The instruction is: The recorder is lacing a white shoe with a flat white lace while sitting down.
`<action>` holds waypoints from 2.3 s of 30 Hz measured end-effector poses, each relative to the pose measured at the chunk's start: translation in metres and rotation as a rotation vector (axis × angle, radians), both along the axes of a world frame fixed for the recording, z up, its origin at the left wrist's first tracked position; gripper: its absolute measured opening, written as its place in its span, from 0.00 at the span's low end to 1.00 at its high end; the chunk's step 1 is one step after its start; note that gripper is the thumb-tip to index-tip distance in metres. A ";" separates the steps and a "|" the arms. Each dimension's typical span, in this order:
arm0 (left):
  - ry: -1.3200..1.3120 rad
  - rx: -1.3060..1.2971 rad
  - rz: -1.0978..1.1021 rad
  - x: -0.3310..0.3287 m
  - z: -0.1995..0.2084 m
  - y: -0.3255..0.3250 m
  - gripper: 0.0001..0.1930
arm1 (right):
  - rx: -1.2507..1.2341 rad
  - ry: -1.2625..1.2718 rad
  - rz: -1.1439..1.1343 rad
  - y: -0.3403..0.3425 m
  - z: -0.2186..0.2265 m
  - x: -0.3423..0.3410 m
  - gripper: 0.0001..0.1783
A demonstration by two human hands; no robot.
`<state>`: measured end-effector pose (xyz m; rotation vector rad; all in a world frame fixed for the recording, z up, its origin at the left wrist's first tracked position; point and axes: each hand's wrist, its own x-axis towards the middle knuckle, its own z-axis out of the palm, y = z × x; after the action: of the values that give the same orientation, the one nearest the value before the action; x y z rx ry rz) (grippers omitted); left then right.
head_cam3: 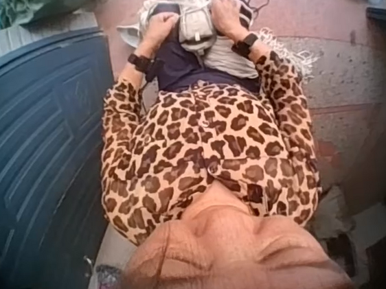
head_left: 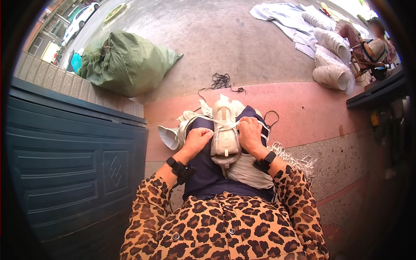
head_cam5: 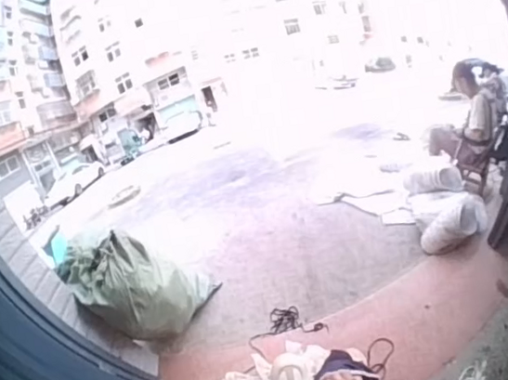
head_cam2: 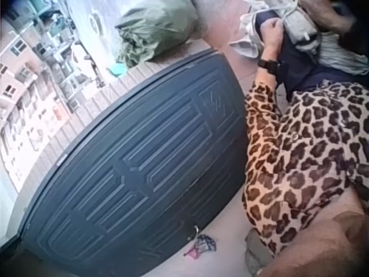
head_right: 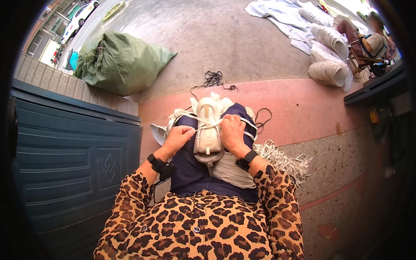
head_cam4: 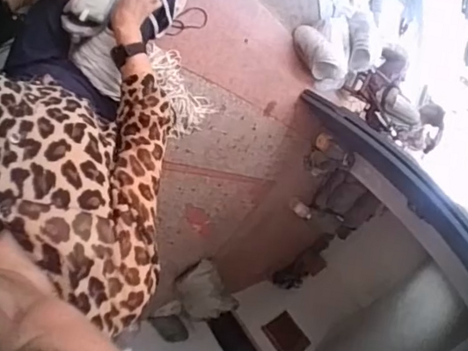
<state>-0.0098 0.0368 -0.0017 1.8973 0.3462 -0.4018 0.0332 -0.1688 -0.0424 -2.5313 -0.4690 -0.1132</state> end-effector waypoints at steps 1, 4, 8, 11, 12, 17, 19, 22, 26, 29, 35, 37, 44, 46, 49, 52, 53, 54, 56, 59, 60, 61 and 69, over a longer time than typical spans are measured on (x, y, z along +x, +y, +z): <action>0.000 0.002 0.002 -0.003 -0.003 0.000 0.11 | 0.002 0.000 0.002 0.000 0.000 -0.001 0.06; -0.084 0.049 0.028 -0.003 -0.011 0.003 0.11 | 0.026 0.012 0.117 -0.003 0.005 0.002 0.05; -0.104 0.265 0.002 -0.002 -0.005 -0.004 0.11 | 0.004 0.002 0.152 -0.007 0.011 0.005 0.05; -0.124 0.391 -0.060 0.003 0.001 -0.005 0.11 | -0.060 0.085 0.088 -0.006 0.015 0.005 0.06; -0.142 0.403 -0.101 0.004 0.001 -0.004 0.11 | -0.046 0.100 0.060 -0.006 0.015 0.005 0.07; -0.263 0.483 -0.262 0.010 -0.002 0.004 0.10 | 0.012 0.160 -0.017 -0.007 0.015 0.006 0.10; -0.229 0.489 -0.314 0.016 0.004 0.004 0.10 | -0.006 0.151 0.019 -0.010 0.013 0.006 0.11; -0.196 0.485 -0.369 0.019 0.007 0.006 0.10 | 0.007 0.158 0.039 -0.009 0.018 0.005 0.11; -0.175 0.519 -0.385 0.026 0.010 -0.001 0.11 | 0.007 0.141 0.047 -0.011 0.013 0.007 0.11; -0.150 0.508 -0.356 0.028 0.005 -0.002 0.11 | 0.009 0.140 0.050 -0.010 0.013 0.009 0.12; -0.123 0.405 -0.212 0.021 -0.005 -0.008 0.11 | 0.044 0.140 0.059 -0.013 0.011 0.011 0.12; -0.195 0.465 -0.129 0.017 -0.004 -0.014 0.11 | 0.034 0.145 0.060 -0.014 0.010 0.009 0.12; -0.419 0.894 -0.340 -0.008 0.017 -0.027 0.11 | -0.147 0.132 0.236 -0.006 0.036 -0.001 0.16; -0.387 0.753 -0.315 -0.001 -0.001 -0.020 0.11 | -0.151 0.191 0.267 -0.010 0.036 0.002 0.16; -0.347 0.609 -0.298 0.003 -0.002 -0.016 0.10 | -0.081 0.218 0.276 -0.015 0.025 0.006 0.13; -0.416 0.642 -0.269 0.002 0.013 -0.028 0.09 | -0.011 0.196 0.251 -0.016 0.022 0.001 0.10; -0.519 0.717 -0.289 0.005 0.018 -0.033 0.09 | 0.056 0.182 0.234 -0.014 0.019 0.001 0.09; -0.623 0.791 -0.308 0.009 0.021 -0.038 0.08 | 0.123 0.167 0.216 -0.013 0.017 0.001 0.09; -0.687 0.804 -0.323 0.016 0.014 -0.048 0.08 | 0.210 0.152 0.186 -0.009 0.017 -0.001 0.07; -0.555 0.809 -0.469 0.025 0.003 -0.052 0.09 | 0.300 0.218 0.086 -0.007 0.019 -0.006 0.06; -0.555 0.806 -0.476 0.028 0.002 -0.051 0.09 | 0.297 0.111 0.159 -0.010 0.016 -0.004 0.06; -0.628 0.940 -0.499 0.033 0.001 -0.048 0.08 | 0.292 0.004 0.233 -0.011 0.014 -0.003 0.06; -0.389 0.256 -0.154 0.055 -0.001 -0.030 0.06 | -0.281 -0.170 0.453 -0.002 0.032 0.005 0.07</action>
<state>0.0457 0.0069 -0.0027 2.2071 -0.0099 -0.0842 0.0382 -0.1709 -0.0108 -2.6203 -1.1844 -0.0962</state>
